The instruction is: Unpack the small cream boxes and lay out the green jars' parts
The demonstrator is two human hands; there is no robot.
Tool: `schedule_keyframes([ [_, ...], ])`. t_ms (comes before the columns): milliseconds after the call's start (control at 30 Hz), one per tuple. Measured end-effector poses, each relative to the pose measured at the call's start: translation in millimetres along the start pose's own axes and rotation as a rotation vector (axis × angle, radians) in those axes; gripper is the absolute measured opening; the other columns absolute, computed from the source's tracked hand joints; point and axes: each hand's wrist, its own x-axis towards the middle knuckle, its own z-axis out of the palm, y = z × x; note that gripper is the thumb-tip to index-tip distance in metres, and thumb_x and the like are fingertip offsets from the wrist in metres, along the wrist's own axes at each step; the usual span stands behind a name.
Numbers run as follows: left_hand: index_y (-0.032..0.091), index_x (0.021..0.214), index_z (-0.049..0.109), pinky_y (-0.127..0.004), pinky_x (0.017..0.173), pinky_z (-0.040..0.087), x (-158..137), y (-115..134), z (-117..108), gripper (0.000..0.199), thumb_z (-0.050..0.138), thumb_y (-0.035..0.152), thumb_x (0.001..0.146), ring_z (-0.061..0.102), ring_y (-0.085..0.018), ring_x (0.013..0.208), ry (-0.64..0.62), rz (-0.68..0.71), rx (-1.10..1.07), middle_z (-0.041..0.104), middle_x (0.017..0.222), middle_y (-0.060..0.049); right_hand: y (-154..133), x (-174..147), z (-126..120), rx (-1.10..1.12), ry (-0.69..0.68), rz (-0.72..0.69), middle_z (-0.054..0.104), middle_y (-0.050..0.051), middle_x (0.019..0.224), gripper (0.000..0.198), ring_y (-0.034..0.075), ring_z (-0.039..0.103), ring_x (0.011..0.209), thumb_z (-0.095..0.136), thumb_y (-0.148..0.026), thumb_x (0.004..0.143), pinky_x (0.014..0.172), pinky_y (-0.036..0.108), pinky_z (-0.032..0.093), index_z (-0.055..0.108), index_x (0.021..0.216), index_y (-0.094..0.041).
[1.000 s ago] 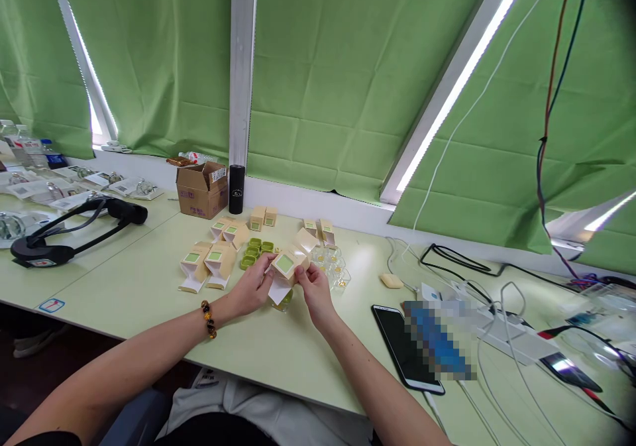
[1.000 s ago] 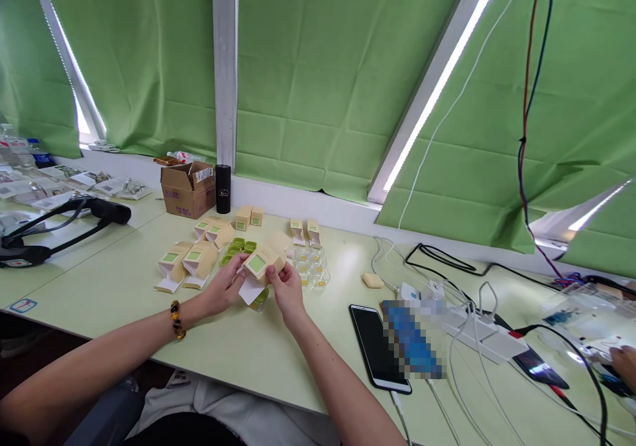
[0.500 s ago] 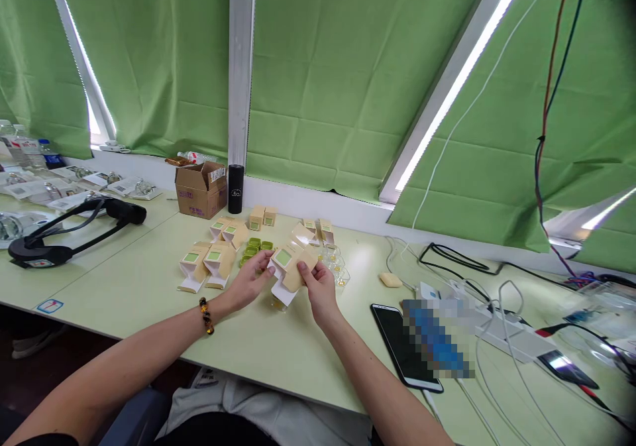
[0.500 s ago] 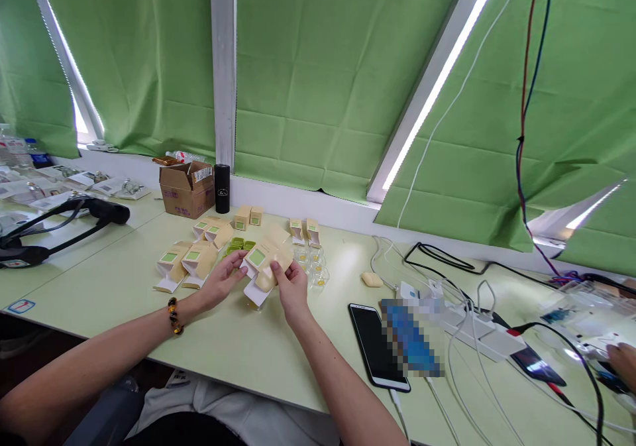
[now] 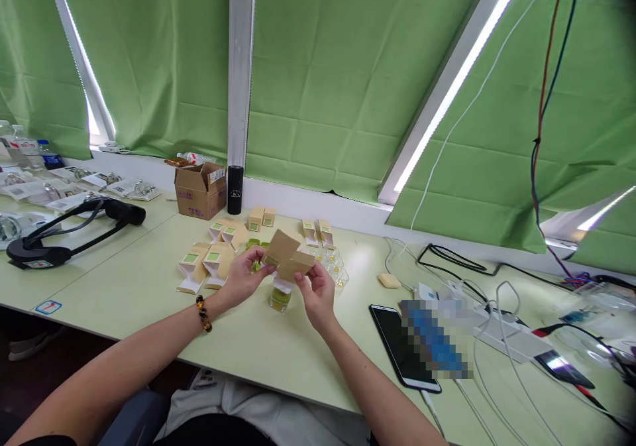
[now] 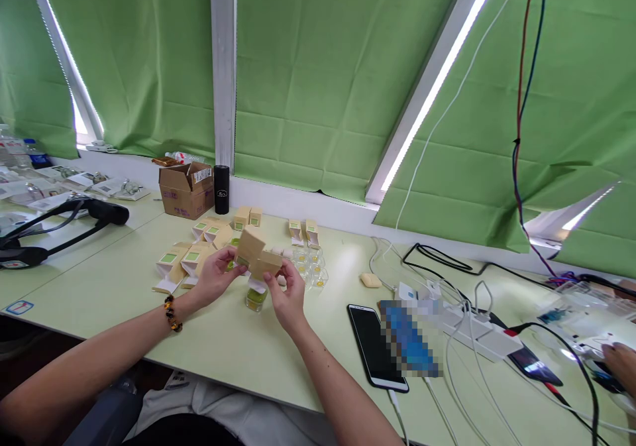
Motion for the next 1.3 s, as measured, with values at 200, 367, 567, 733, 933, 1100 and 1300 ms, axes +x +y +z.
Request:
schedule_keyframes([
  [200, 0.027, 0.085, 0.070, -0.057, 0.101, 0.049, 6.3, 9.5, -18.3, 0.027, 0.070, 0.053, 0.093, 0.063, -0.029, 0.107, 0.179, 0.366, 0.287, 0.078, 0.103, -0.008, -1.9, 0.1, -3.1, -0.203, 0.106, -0.209, 0.066, 0.010, 0.131, 0.037, 0.029, 0.059, 0.125, 0.070, -0.032, 0.091, 0.102, 0.046, 0.050, 0.063, 0.127, -0.027],
  [367, 0.036, 0.087, 0.077, -0.060, 0.101, 0.044, 5.0, 8.7, -34.0, 0.011, 0.068, 0.040, 0.094, 0.055, -0.033, 0.110, 0.145, 0.495, 0.587, 0.081, 0.108, -0.005, 9.6, 3.7, -2.7, -0.277, 0.133, -0.152, 0.065, 0.010, 0.131, 0.039, 0.028, 0.059, 0.121, 0.067, -0.025, 0.086, 0.100, 0.045, 0.051, 0.063, 0.124, -0.027],
  [567, 0.043, 0.092, 0.080, -0.062, 0.107, 0.034, -3.5, -0.4, -36.3, 0.012, 0.074, 0.033, 0.088, 0.052, -0.034, 0.106, 0.121, 0.477, 0.661, 0.080, 0.105, -0.004, 13.8, 2.1, -2.8, -0.309, 0.117, -0.157, 0.065, 0.010, 0.130, 0.045, 0.028, 0.059, 0.118, 0.072, -0.024, 0.081, 0.096, 0.043, 0.050, 0.063, 0.124, -0.026],
  [733, 0.037, 0.090, 0.079, -0.062, 0.112, 0.036, 6.5, 3.8, -28.3, 0.006, 0.074, 0.033, 0.089, 0.060, -0.033, 0.112, 0.076, 0.438, 0.497, 0.079, 0.105, -0.005, 14.0, 2.2, -3.0, -0.305, 0.139, -0.129, 0.064, 0.010, 0.132, 0.047, 0.027, 0.059, 0.118, 0.072, -0.026, 0.082, 0.096, 0.041, 0.048, 0.061, 0.128, -0.026],
  [933, 0.019, 0.095, 0.076, -0.035, 0.074, 0.058, 71.6, 24.3, -17.3, 0.022, 0.072, 0.040, 0.091, 0.069, -0.021, 0.076, 0.153, 0.053, 0.373, 0.076, 0.086, -0.004, 13.4, 2.1, -1.2, -0.327, 0.160, -0.107, 0.069, 0.008, 0.113, 0.030, 0.024, 0.062, 0.105, 0.064, -0.031, 0.093, 0.087, 0.038, 0.048, 0.062, 0.122, -0.024],
  [1100, 0.015, 0.125, 0.060, -0.025, 0.059, 0.056, 140.3, 0.5, -1.8, 0.049, 0.082, 0.032, 0.085, 0.073, -0.017, 0.061, 0.111, -0.359, 0.231, 0.075, 0.086, -0.005, 12.6, -4.2, 3.6, -0.367, 0.085, -0.123, 0.070, 0.004, 0.095, 0.022, 0.022, 0.064, 0.093, 0.062, -0.031, 0.096, 0.083, 0.037, 0.048, 0.066, 0.116, -0.024],
  [1300, 0.011, 0.127, 0.053, -0.027, 0.063, 0.057, 173.6, -51.8, 30.3, 0.048, 0.080, 0.024, 0.088, 0.075, -0.018, 0.061, 0.107, -0.564, 0.334, 0.075, 0.099, -0.013, 10.3, -10.7, 4.6, -0.393, 0.018, -0.188, 0.070, 0.002, 0.085, 0.018, 0.021, 0.065, 0.084, 0.061, -0.030, 0.097, 0.077, 0.036, 0.049, 0.068, 0.111, -0.023],
])
